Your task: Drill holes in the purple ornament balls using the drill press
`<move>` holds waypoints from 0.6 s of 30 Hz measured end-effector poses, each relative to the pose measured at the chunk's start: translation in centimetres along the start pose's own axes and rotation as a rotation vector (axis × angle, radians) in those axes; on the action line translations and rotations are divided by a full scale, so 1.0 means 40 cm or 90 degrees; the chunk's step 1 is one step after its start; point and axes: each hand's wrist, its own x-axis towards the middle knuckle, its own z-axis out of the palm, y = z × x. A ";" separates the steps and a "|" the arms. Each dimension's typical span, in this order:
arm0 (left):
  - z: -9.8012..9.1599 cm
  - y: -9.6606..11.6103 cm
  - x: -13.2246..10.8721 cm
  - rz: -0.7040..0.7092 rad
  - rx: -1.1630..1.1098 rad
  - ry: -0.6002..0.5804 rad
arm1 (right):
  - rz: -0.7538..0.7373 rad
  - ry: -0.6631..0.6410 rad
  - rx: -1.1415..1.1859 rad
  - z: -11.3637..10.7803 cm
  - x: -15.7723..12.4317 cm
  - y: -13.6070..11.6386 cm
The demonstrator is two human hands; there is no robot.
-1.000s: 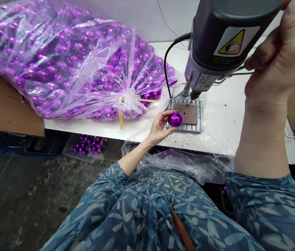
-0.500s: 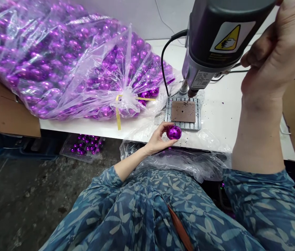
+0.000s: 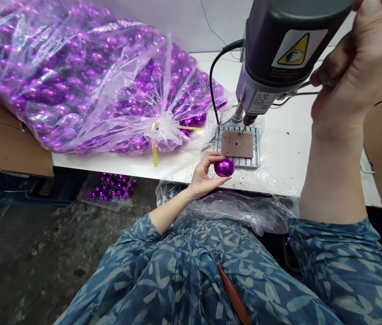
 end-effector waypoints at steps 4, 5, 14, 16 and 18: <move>0.001 0.003 0.001 0.017 -0.011 -0.004 | 0.010 -0.008 -0.026 -0.002 -0.001 0.001; 0.002 0.005 0.001 0.016 -0.020 -0.011 | 0.013 -0.010 -0.033 -0.003 -0.002 0.000; 0.018 0.035 0.001 -0.139 -0.207 -0.032 | 0.016 0.009 0.000 0.004 -0.003 -0.004; 0.025 0.042 0.007 -0.133 -0.198 -0.013 | 0.014 0.005 -0.018 0.002 0.000 0.002; 0.032 0.046 0.012 -0.105 -0.152 0.021 | 0.001 0.002 -0.015 -0.004 0.003 0.010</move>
